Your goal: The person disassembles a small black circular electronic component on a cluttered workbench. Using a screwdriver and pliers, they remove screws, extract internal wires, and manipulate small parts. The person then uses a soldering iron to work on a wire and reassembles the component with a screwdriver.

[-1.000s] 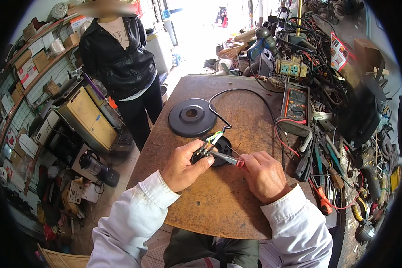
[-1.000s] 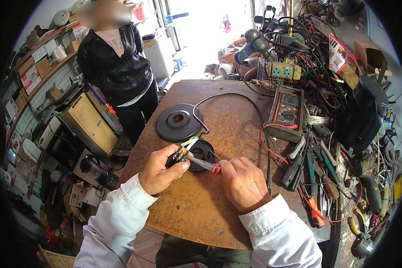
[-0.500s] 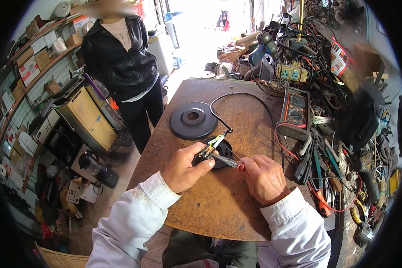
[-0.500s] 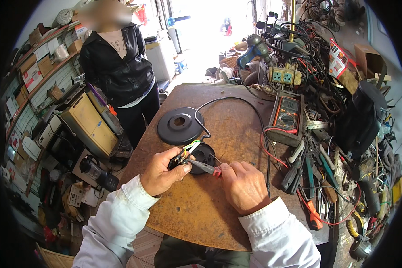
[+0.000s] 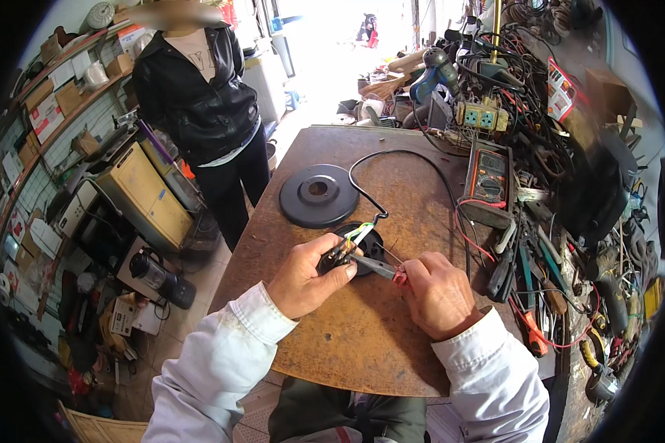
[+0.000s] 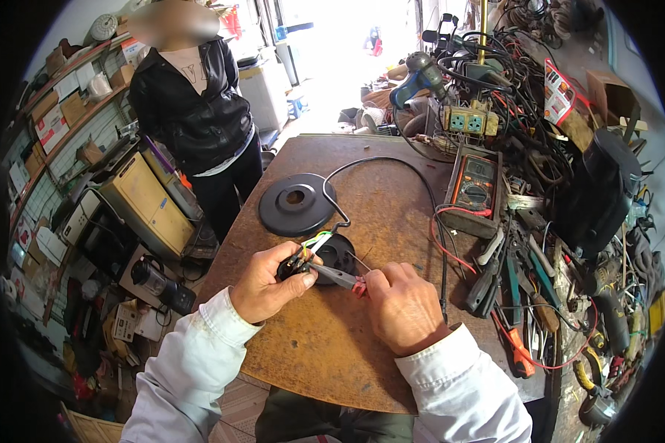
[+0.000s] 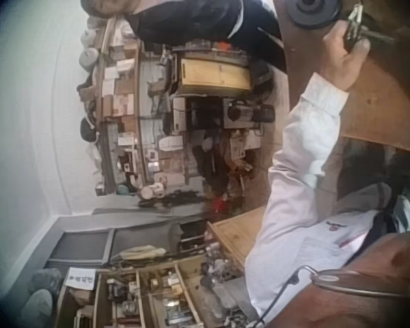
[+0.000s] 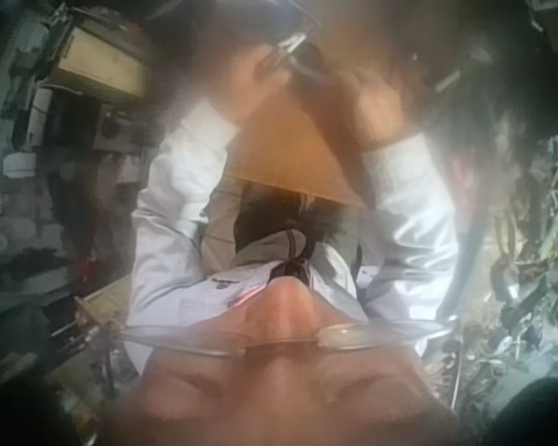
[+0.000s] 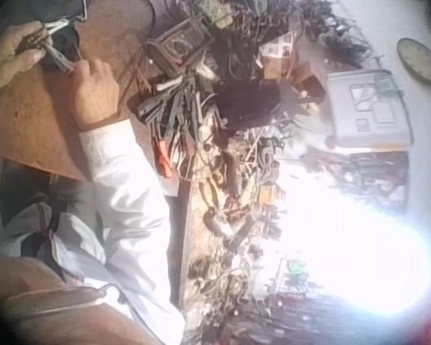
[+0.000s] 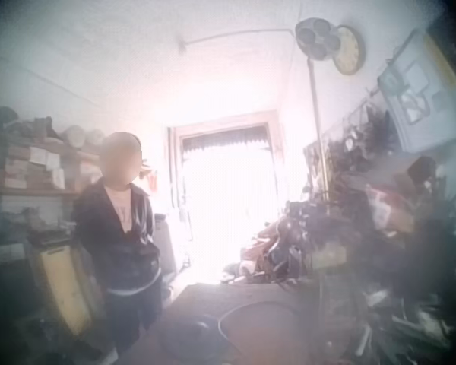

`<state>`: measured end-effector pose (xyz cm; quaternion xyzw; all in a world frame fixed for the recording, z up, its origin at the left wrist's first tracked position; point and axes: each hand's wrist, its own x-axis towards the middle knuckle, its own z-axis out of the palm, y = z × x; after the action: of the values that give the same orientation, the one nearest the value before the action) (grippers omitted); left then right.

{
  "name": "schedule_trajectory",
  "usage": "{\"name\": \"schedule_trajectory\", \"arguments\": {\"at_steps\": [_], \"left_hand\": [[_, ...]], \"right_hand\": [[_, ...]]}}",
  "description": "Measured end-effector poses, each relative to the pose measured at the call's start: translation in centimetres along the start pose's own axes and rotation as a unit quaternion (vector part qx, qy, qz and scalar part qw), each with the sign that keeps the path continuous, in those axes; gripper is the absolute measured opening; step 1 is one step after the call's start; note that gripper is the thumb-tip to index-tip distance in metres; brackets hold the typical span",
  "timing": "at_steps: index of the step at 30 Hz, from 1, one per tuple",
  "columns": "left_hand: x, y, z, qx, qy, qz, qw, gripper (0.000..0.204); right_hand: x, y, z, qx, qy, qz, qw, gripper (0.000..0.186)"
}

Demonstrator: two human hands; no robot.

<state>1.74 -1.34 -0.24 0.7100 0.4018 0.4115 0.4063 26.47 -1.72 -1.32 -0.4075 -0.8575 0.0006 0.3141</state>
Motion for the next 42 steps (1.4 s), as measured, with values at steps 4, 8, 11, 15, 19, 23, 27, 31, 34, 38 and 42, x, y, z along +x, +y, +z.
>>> {"name": "schedule_trajectory", "arguments": {"at_steps": [4, 8, 11, 15, 19, 23, 27, 31, 34, 38, 42], "left_hand": [[0.0, 0.7, 0.2, 0.008, 0.013, 0.006, 1.0, 0.024], [0.0, 0.7, 0.4, 0.022, 0.028, -0.013, 0.999, 0.026], [0.0, 1.0, 0.8, 0.048, 0.052, -0.003, 0.998, 0.027], [0.0, 1.1, 0.9, 0.08, 0.071, 0.012, 0.994, 0.03], [-0.1, 0.9, 0.8, 0.101, 0.083, 0.034, 0.991, 0.034], [-0.3, 0.9, 0.6, 0.11, 0.082, 0.044, 0.99, 0.036], [-0.4, 1.2, 0.4, 0.107, 0.074, 0.043, 0.991, 0.039], [-0.4, 1.5, 0.3, 0.118, 0.074, 0.045, 0.989, 0.037], [-0.4, 1.2, 0.3, 0.139, 0.083, 0.05, 0.985, 0.037], [-0.6, 0.8, 0.3, 0.14, 0.096, 0.058, 0.984, 0.04], [-0.6, 0.3, 0.5, 0.12, 0.105, 0.06, 0.985, 0.042]], "right_hand": [[-0.1, -0.1, 0.4, -0.013, -0.003, 0.003, 1.0, 0.01], [-0.2, -0.2, 0.5, -0.021, -0.012, -0.003, 1.0, 0.009], [-0.2, -0.3, 0.6, -0.021, -0.019, -0.001, 1.0, 0.01], [-0.4, -0.4, 0.6, 0.003, -0.031, 0.006, 1.0, 0.011], [-0.3, -0.6, 0.6, 0.04, -0.023, -0.002, 0.999, 0.013], [-0.5, -0.7, 0.8, 0.054, -0.025, 0.004, 0.998, 0.02], [-0.5, -1.0, 0.7, 0.069, -0.021, 0.001, 0.997, 0.023], [-0.5, -1.2, 0.9, 0.072, -0.011, -0.004, 0.997, 0.023], [-0.5, -1.5, 0.8, 0.065, -0.004, -0.005, 0.998, 0.019], [-0.6, -1.7, 1.0, 0.068, -0.002, -0.001, 0.998, 0.02], [-0.8, -1.7, 1.1, 0.085, -0.017, 0.006, 0.996, 0.033]]}}
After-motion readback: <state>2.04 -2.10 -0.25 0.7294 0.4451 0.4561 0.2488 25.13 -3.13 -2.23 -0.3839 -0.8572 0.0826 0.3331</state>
